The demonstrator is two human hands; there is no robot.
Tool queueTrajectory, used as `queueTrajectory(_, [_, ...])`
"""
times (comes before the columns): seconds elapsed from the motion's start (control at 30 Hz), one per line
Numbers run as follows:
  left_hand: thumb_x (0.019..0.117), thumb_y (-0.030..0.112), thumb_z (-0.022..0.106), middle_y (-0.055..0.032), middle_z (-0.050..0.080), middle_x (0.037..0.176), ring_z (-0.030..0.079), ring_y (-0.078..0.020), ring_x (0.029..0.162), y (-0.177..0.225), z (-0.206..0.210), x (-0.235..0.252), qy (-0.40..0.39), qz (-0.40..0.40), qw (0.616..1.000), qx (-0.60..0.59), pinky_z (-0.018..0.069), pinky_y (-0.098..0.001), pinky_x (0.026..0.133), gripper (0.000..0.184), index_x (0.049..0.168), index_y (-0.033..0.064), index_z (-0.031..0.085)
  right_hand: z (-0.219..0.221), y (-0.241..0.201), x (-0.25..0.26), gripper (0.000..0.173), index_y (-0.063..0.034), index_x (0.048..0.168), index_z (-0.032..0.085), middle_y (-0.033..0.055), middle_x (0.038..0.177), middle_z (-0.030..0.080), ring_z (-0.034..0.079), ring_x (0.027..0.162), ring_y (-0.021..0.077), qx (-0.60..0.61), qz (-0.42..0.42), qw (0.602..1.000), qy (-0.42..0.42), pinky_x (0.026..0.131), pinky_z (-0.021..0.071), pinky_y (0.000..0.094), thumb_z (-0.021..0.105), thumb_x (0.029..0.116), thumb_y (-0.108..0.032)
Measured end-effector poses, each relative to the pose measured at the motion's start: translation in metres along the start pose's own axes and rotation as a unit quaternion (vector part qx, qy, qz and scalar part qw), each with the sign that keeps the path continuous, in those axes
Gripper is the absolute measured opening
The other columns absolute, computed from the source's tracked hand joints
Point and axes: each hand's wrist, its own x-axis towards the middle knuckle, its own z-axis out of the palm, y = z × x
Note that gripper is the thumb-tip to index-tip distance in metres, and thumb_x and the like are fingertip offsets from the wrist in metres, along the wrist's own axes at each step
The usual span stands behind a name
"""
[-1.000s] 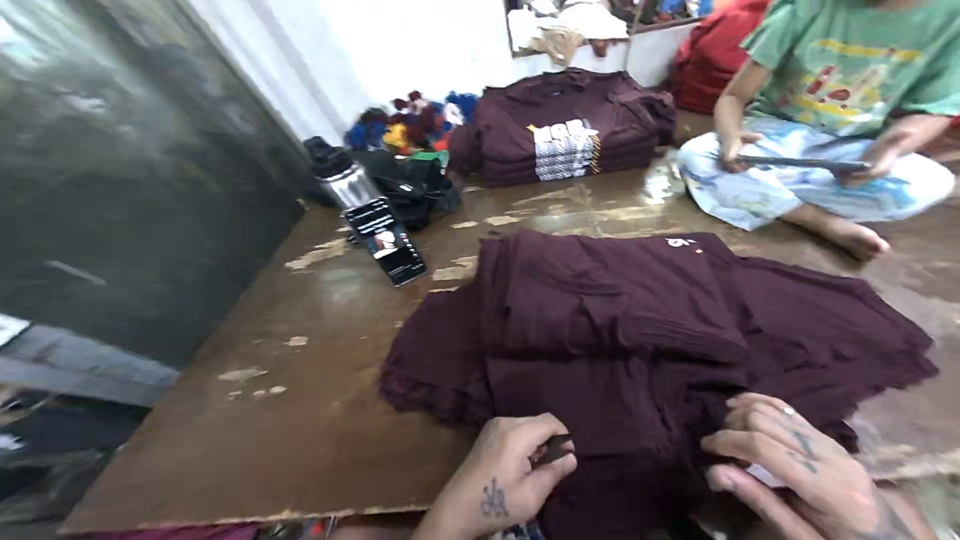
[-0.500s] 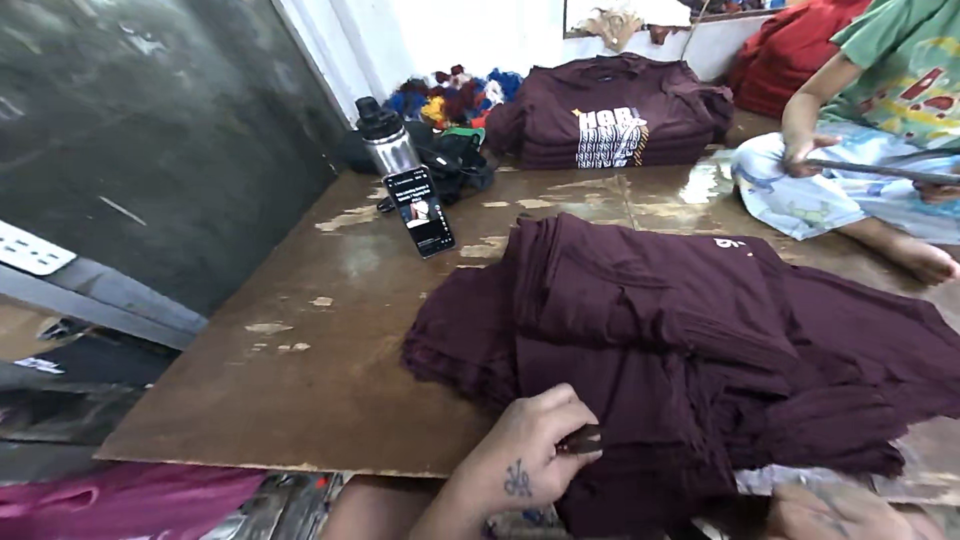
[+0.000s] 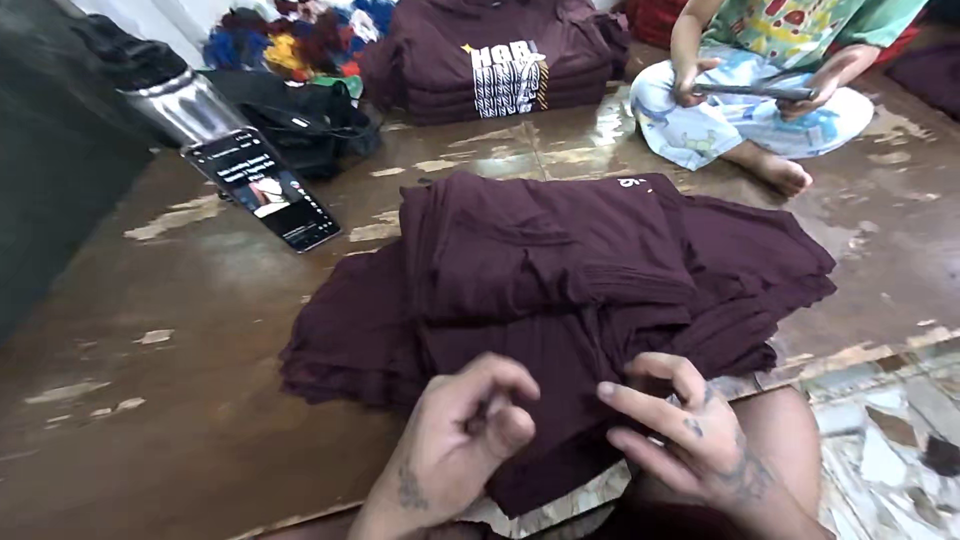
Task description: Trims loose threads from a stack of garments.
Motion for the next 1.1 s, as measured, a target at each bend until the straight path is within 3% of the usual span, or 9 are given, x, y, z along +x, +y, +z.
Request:
queueTrajectory(0.1, [0.1087, 0.046, 0.040, 0.0151, 0.050, 0.073, 0.053, 0.0053, 0.059, -0.003, 0.027, 0.014, 0.055, -0.082, 0.984, -0.148, 0.0494, -0.0146, 0.053, 0.036, 0.119, 0.0133, 0.050, -0.004, 0.002, -0.007, 0.015, -0.0108, 0.105, 0.070, 0.0092, 0.089, 0.063, 0.063, 0.083, 0.0162, 0.030, -0.038, 0.999, 0.022, 0.076, 0.0540, 0.0242, 0.057, 0.1026, -0.018])
queueTrajectory(0.3, [0.1063, 0.053, 0.039, 0.0122, 0.062, 0.080, 0.066, -0.0016, 0.069, -0.017, 0.034, 0.008, 0.074, -0.108, 0.967, -0.221, 0.0554, -0.0168, 0.054, 0.037, 0.116, 0.0171, 0.045, -0.048, -0.002, -0.035, 0.030, -0.0119, 0.108, 0.065, 0.0027, 0.085, 0.061, 0.061, 0.079, 0.0047, 0.035, 0.042, 0.995, -0.087, 0.072, 0.0507, 0.0143, 0.052, 0.1067, -0.039])
queueTrajectory(0.43, [0.1080, 0.053, 0.032, 0.0128, 0.058, 0.076, 0.062, -0.0002, 0.064, -0.014, 0.038, 0.011, 0.086, -0.115, 0.969, -0.199, 0.0536, -0.0160, 0.054, 0.040, 0.111, 0.0144, 0.045, -0.013, -0.014, 0.004, 0.031, -0.0169, 0.123, 0.066, 0.0075, 0.103, 0.060, 0.061, 0.097, 0.0134, 0.017, 0.016, 0.999, -0.022, 0.086, 0.0513, 0.0217, 0.058, 0.1037, -0.040])
queueTrajectory(0.5, [0.1076, 0.054, 0.032, 0.0128, 0.057, 0.076, 0.061, 0.0003, 0.062, -0.013, 0.039, 0.009, 0.088, -0.115, 0.974, -0.176, 0.0532, -0.0167, 0.054, 0.042, 0.111, 0.0140, 0.044, 0.007, -0.002, 0.008, 0.020, -0.0140, 0.111, 0.073, 0.0128, 0.101, 0.066, 0.065, 0.095, 0.0222, 0.003, -0.012, 1.000, 0.008, 0.086, 0.0532, 0.0306, 0.063, 0.1006, -0.028])
queueTrajectory(0.63, [0.1076, 0.053, 0.034, 0.0117, 0.058, 0.079, 0.061, 0.0017, 0.066, -0.015, 0.038, 0.004, 0.072, -0.080, 0.985, -0.136, 0.0520, -0.0155, 0.054, 0.044, 0.115, 0.0116, 0.047, -0.035, 0.002, -0.020, 0.019, -0.0139, 0.099, 0.065, 0.0008, 0.088, 0.058, 0.059, 0.086, 0.0060, 0.055, -0.008, 0.998, -0.011, 0.079, 0.0503, 0.0172, 0.057, 0.1057, -0.030])
queueTrajectory(0.73, [0.1101, 0.043, 0.034, 0.0093, 0.060, 0.082, 0.062, 0.0014, 0.069, -0.017, 0.037, 0.003, 0.046, -0.059, 0.991, -0.110, 0.0532, -0.0161, 0.059, 0.041, 0.119, 0.0051, 0.047, -0.060, -0.003, -0.018, 0.038, -0.0096, 0.090, 0.061, 0.0024, 0.079, 0.060, 0.060, 0.079, 0.0055, 0.086, 0.014, 0.994, -0.069, 0.072, 0.0486, 0.0170, 0.048, 0.1080, -0.041])
queueTrajectory(0.87, [0.1075, 0.024, 0.040, 0.0039, 0.063, 0.085, 0.060, 0.0007, 0.069, -0.015, 0.041, 0.005, 0.037, -0.050, 0.997, -0.049, 0.0499, -0.0163, 0.057, 0.041, 0.133, -0.0073, 0.043, -0.028, 0.003, 0.009, 0.033, -0.0104, 0.117, 0.070, 0.0089, 0.098, 0.065, 0.064, 0.093, 0.0114, 0.053, 0.017, 0.998, -0.031, 0.084, 0.0524, 0.0199, 0.053, 0.1067, -0.037])
queueTrajectory(0.97, [0.1046, 0.021, 0.045, -0.0032, 0.065, 0.090, 0.061, -0.0035, 0.071, -0.013, 0.043, 0.001, 0.037, -0.043, 0.998, 0.036, 0.0522, -0.0197, 0.060, 0.043, 0.134, -0.0098, 0.046, 0.007, 0.015, 0.017, 0.018, -0.0073, 0.099, 0.074, 0.0133, 0.090, 0.066, 0.065, 0.086, 0.0183, 0.075, -0.015, 0.997, -0.004, 0.080, 0.0538, 0.0238, 0.059, 0.1000, -0.017])
queueTrajectory(1.1, [0.1002, 0.020, 0.053, -0.0123, 0.069, 0.101, 0.064, -0.0079, 0.084, -0.012, 0.039, -0.005, 0.012, -0.012, 0.994, 0.107, 0.0549, -0.0207, 0.075, 0.041, 0.130, -0.0073, 0.059, -0.015, 0.015, 0.002, 0.027, -0.0078, 0.099, 0.060, 0.0065, 0.095, 0.060, 0.062, 0.095, 0.0077, 0.142, -0.002, 0.989, -0.036, 0.084, 0.0511, 0.0164, 0.046, 0.1096, -0.028])
